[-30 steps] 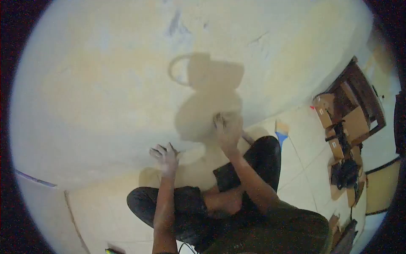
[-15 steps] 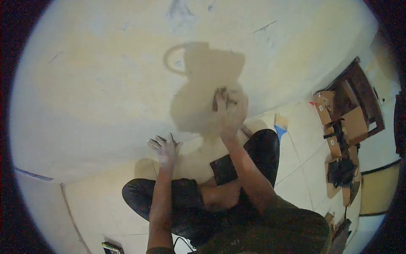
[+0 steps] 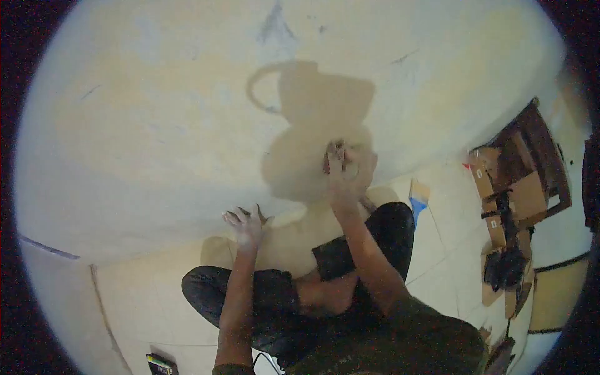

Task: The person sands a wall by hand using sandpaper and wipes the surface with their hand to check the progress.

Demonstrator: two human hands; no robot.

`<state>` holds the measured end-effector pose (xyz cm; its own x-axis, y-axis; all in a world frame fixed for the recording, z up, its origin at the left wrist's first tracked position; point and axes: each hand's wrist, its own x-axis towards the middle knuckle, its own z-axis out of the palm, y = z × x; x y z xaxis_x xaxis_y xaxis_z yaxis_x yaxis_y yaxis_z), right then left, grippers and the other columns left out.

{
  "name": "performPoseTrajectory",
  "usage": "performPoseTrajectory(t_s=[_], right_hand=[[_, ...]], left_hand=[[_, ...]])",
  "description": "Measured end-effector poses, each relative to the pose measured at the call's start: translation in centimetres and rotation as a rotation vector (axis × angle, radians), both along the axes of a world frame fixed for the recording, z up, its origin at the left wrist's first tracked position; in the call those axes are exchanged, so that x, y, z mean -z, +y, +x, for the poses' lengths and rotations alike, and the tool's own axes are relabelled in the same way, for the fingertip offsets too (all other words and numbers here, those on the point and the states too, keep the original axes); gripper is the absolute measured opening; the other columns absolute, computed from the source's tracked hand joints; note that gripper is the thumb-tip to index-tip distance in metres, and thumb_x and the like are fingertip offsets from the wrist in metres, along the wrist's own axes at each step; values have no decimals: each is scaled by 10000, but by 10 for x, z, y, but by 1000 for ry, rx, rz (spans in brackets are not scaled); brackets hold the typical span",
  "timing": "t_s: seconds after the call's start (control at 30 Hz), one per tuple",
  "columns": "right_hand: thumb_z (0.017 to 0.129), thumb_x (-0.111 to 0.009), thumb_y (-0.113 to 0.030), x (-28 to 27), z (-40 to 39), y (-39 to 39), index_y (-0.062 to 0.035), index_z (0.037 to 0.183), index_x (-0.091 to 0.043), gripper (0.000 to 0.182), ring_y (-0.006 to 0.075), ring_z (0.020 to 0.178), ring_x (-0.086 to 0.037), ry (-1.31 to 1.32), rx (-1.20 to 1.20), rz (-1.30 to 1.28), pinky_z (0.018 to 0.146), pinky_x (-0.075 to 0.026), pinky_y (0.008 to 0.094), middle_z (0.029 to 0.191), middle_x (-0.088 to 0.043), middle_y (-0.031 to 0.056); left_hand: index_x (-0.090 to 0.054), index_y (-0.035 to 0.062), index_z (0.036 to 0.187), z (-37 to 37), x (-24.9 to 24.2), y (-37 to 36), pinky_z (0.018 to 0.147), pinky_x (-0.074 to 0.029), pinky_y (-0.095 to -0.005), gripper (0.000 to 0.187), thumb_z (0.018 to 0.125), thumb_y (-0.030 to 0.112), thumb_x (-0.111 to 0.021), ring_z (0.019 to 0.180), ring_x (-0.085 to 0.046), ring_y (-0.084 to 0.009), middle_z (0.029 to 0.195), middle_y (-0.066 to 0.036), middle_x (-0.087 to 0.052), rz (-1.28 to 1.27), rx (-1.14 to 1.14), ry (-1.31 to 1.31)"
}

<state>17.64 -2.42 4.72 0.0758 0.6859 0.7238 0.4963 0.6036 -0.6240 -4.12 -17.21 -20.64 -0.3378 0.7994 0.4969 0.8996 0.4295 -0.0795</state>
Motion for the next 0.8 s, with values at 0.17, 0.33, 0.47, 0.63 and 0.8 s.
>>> performPoseTrajectory(t_s=[0.17, 0.33, 0.47, 0.63, 0.8], right_hand=[[898, -767, -195, 97, 11, -2, -19, 1013, -654, 238, 354, 1024, -570, -38, -50, 59, 927, -426, 468, 1007, -613, 156], [905, -759, -197, 0, 6, -2, -20, 979, -650, 220, 364, 1002, -574, 72, -68, 22, 905, -442, 460, 1003, -617, 154], [910, -758, -186, 51, 6, -1, -32, 956, -653, 192, 316, 972, -571, 31, -71, -73, 889, -450, 454, 1021, -622, 135], [941, -737, -296, 72, 4, -14, -48, 1004, -705, 257, 371, 913, -590, 45, -117, -51, 919, -408, 501, 949, -657, 147], [860, -809, -95, -10, -3, -6, -37, 999, -644, 223, 283, 1011, -596, 142, -65, 18, 893, -481, 430, 1033, -621, 125]], left_hand=[[-599, 124, 1419, 0, 8, -2, 1060, -161, -875, 864, 860, 784, -600, 1367, -130, -786, 1470, -504, -299, 75, 64, 74], [-668, 199, 1337, 8, -10, -5, 1026, -270, -870, 763, 819, 759, -674, 1306, -245, -791, 1468, -443, -266, 6, 30, -5], [-595, 147, 1427, 2, 4, 1, 1032, -171, -889, 908, 809, 811, -637, 1366, -136, -782, 1470, -490, -284, -62, 4, -136], [-542, 127, 1487, -12, 15, 3, 1017, -126, -910, 1004, 796, 851, -613, 1393, -73, -783, 1479, -516, -285, 70, 71, 0], [-674, 210, 1341, 3, 3, -6, 1048, -238, -862, 761, 802, 747, -697, 1307, -268, -783, 1470, -450, -301, -5, 14, -70]])
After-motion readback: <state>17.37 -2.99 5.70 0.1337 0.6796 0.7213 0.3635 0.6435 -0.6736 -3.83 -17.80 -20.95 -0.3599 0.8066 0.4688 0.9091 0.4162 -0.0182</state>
